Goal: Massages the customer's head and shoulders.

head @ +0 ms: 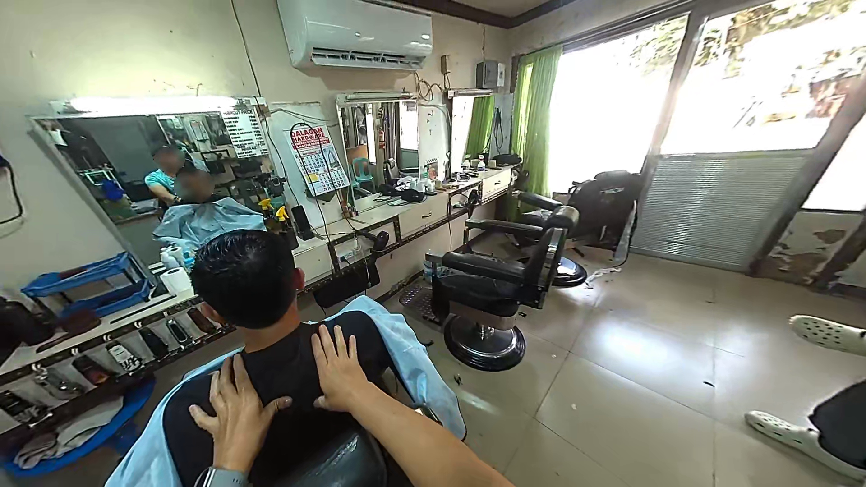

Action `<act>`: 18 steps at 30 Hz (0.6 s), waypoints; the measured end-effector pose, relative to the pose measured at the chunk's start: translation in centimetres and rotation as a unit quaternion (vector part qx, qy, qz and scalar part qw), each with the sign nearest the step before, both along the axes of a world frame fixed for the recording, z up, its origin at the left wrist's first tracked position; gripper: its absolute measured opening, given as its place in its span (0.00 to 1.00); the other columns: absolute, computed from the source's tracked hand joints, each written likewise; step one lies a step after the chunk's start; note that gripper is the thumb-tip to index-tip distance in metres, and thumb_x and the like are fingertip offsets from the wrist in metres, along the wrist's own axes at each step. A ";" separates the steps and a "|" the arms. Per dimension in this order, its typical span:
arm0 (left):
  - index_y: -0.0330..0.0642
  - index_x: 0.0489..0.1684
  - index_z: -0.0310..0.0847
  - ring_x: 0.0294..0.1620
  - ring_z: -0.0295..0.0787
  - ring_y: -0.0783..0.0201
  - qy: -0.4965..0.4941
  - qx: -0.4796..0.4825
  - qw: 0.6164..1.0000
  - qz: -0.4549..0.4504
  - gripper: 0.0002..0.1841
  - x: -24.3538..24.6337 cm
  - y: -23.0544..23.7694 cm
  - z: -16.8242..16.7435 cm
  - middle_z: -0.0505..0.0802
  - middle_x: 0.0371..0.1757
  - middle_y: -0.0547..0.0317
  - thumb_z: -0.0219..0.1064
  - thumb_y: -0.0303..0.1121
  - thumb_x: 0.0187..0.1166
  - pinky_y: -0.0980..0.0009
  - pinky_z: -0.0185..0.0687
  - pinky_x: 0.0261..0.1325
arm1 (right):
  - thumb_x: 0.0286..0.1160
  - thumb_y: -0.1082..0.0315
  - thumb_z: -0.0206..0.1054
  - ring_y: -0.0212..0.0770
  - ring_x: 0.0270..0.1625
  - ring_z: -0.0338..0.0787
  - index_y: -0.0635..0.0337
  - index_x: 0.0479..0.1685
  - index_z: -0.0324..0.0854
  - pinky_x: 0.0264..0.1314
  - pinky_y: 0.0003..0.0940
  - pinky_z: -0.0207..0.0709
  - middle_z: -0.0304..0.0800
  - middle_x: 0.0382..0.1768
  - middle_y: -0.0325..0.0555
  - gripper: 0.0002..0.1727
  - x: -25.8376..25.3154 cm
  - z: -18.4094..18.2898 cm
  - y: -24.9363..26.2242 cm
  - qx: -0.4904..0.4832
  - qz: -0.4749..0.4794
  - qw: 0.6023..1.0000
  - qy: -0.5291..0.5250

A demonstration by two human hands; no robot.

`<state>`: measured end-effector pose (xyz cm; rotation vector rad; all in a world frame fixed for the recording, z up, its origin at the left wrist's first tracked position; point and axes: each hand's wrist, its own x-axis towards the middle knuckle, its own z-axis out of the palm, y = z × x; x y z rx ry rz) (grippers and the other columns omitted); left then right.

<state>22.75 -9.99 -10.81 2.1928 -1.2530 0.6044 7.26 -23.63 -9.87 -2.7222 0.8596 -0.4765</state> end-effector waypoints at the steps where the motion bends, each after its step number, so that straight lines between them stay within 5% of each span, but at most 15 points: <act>1: 0.38 0.94 0.51 0.92 0.50 0.27 -0.008 -0.010 1.000 -0.003 0.68 -0.4 0.5 -0.4 0.61 0.91 0.32 0.89 0.56 0.46 0.13 0.34 0.77 | 0.44 0.50 0.91 0.64 0.97 0.26 0.55 0.99 0.30 0.89 0.79 0.28 0.22 0.97 0.54 0.80 0.4 -0.1 0.2 -0.003 -0.006 1.000 0.001; 3: 0.35 0.94 0.50 0.92 0.47 0.25 -0.023 -0.001 1.000 -0.013 0.68 -0.3 1.0 -0.5 0.58 0.92 0.30 0.88 0.56 0.47 0.12 0.33 0.77 | 0.39 0.49 0.93 0.64 0.97 0.32 0.52 0.99 0.35 0.89 0.78 0.32 0.28 0.98 0.53 0.81 1.4 -0.5 0.2 -0.021 -0.027 0.999 -0.027; 6: 0.39 0.96 0.45 0.93 0.45 0.25 -0.024 0.025 0.999 -0.011 0.77 0.1 1.0 -0.8 0.54 0.93 0.30 0.95 0.54 0.33 0.11 0.34 0.76 | 0.44 0.49 0.91 0.62 0.97 0.35 0.55 0.98 0.39 0.89 0.77 0.35 0.33 0.98 0.53 0.76 0.1 -2.1 0.3 -0.044 -0.012 0.997 -0.061; 9: 0.38 0.94 0.50 0.92 0.48 0.26 -0.046 -0.003 0.999 -0.008 0.71 0.2 1.0 -1.3 0.58 0.92 0.30 0.89 0.60 0.42 0.13 0.35 0.77 | 0.45 0.54 0.91 0.62 0.97 0.27 0.55 0.99 0.32 0.89 0.79 0.29 0.24 0.98 0.54 0.78 -0.3 -0.8 0.0 -0.014 0.016 1.000 -0.014; 11: 0.35 0.94 0.50 0.91 0.49 0.24 -0.078 -0.002 0.997 -0.017 0.69 0.3 1.8 -1.9 0.59 0.91 0.28 0.84 0.64 0.46 0.13 0.38 0.76 | 0.38 0.52 0.93 0.61 0.98 0.33 0.51 0.99 0.37 0.90 0.77 0.33 0.30 0.98 0.51 0.79 0.3 -1.4 -0.3 -0.039 0.000 0.999 -0.037; 15: 0.38 0.95 0.49 0.91 0.51 0.25 -0.103 0.045 0.993 -0.024 0.80 0.5 2.7 -1.8 0.56 0.92 0.27 0.96 0.56 0.25 0.13 0.41 0.77 | 0.45 0.53 0.91 0.60 0.98 0.33 0.52 0.99 0.37 0.91 0.76 0.31 0.30 0.98 0.52 0.76 -1.1 -2.2 -0.9 -0.041 0.037 0.998 -0.039; 18: 0.37 0.92 0.54 0.89 0.54 0.23 -0.120 0.008 0.993 -0.017 0.76 0.0 2.6 -2.7 0.61 0.90 0.26 0.94 0.57 0.29 0.14 0.42 0.77 | 0.42 0.52 0.92 0.58 0.98 0.36 0.51 0.99 0.38 0.92 0.73 0.32 0.33 0.98 0.51 0.77 -1.4 -2.2 -1.1 -0.060 0.038 0.997 -0.040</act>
